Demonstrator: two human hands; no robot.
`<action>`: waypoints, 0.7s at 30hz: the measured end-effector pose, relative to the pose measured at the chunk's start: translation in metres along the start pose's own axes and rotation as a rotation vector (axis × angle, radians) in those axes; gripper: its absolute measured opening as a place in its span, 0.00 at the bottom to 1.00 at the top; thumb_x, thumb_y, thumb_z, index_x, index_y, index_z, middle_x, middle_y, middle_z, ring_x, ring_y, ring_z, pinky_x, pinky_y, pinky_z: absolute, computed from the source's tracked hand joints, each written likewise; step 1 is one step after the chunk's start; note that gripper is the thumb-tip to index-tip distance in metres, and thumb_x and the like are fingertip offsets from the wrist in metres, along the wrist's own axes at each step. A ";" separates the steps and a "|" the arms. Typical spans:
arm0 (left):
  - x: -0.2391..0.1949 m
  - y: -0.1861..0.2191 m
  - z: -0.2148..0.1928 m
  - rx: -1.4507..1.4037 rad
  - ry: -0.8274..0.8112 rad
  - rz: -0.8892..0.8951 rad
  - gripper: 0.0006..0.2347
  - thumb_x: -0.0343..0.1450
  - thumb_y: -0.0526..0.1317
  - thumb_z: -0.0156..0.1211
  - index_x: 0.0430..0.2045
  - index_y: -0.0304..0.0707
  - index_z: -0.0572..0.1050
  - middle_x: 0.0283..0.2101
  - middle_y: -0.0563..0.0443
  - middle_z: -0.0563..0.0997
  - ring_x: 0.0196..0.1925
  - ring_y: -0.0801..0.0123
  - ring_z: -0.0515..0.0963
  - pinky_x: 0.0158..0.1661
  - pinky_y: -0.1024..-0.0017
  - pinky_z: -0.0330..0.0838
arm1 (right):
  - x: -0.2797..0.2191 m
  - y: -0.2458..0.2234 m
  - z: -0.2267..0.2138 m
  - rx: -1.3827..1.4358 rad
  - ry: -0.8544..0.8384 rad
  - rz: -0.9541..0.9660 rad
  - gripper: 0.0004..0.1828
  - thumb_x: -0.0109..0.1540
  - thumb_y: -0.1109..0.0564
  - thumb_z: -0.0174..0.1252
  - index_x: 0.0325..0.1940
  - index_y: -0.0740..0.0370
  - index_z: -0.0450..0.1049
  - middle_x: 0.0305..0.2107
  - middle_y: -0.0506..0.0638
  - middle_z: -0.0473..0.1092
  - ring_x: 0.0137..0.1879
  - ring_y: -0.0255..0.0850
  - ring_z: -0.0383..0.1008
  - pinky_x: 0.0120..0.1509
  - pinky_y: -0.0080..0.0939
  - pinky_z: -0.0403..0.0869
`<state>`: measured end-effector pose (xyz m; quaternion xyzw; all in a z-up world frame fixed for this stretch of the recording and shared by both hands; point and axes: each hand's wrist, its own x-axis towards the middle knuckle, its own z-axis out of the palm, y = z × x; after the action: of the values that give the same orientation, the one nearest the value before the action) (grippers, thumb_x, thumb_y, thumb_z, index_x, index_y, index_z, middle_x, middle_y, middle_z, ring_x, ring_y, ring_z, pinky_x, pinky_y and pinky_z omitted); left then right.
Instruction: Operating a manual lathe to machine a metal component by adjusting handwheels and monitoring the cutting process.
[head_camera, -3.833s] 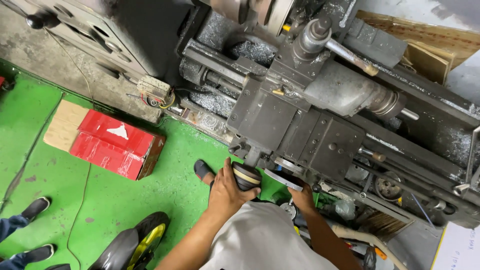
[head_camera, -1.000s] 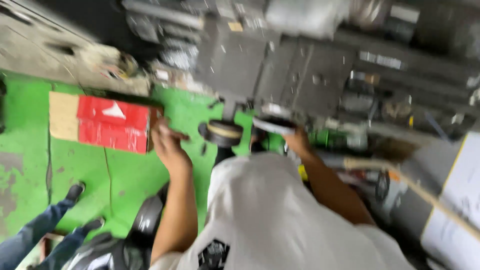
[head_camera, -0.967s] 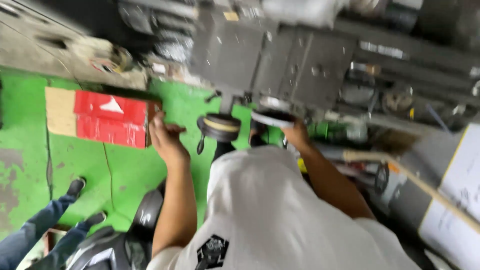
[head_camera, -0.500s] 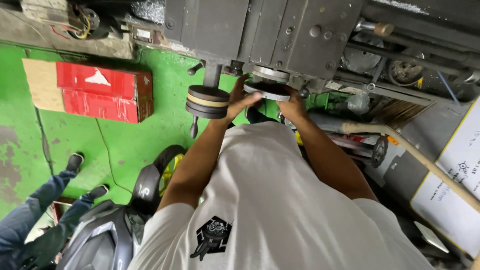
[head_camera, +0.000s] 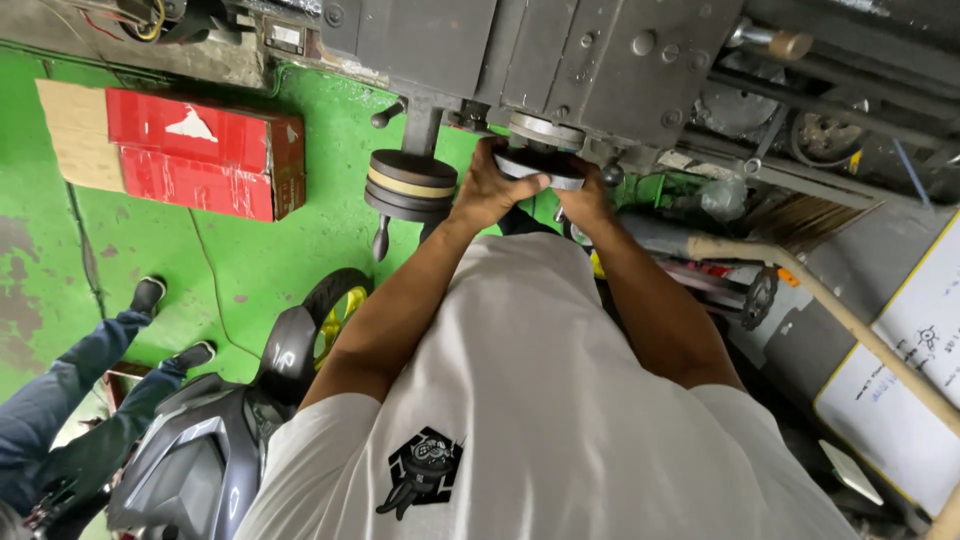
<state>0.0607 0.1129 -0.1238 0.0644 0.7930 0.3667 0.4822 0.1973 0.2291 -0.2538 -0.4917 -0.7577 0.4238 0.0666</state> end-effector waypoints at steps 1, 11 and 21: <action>0.001 -0.003 0.001 0.001 0.003 0.005 0.42 0.54 0.63 0.78 0.58 0.47 0.62 0.62 0.36 0.70 0.68 0.43 0.70 0.69 0.53 0.64 | 0.000 -0.004 -0.003 0.022 -0.062 0.079 0.24 0.52 0.47 0.76 0.50 0.53 0.80 0.39 0.56 0.79 0.54 0.51 0.79 0.56 0.52 0.77; 0.000 -0.002 0.003 -0.012 0.012 0.004 0.43 0.54 0.62 0.79 0.58 0.47 0.61 0.63 0.39 0.69 0.68 0.45 0.69 0.69 0.55 0.64 | 0.004 -0.014 -0.015 0.051 -0.215 0.154 0.23 0.53 0.47 0.74 0.51 0.49 0.80 0.42 0.52 0.79 0.57 0.48 0.78 0.60 0.50 0.76; -0.008 0.008 -0.001 -0.031 0.010 -0.003 0.42 0.54 0.60 0.79 0.58 0.44 0.62 0.64 0.36 0.68 0.69 0.43 0.69 0.69 0.52 0.63 | 0.007 -0.007 -0.016 0.126 -0.241 0.103 0.22 0.54 0.51 0.74 0.50 0.56 0.80 0.40 0.57 0.79 0.54 0.49 0.79 0.55 0.51 0.76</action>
<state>0.0619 0.1143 -0.1123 0.0539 0.7899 0.3783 0.4796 0.1978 0.2427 -0.2408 -0.4704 -0.7060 0.5292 -0.0160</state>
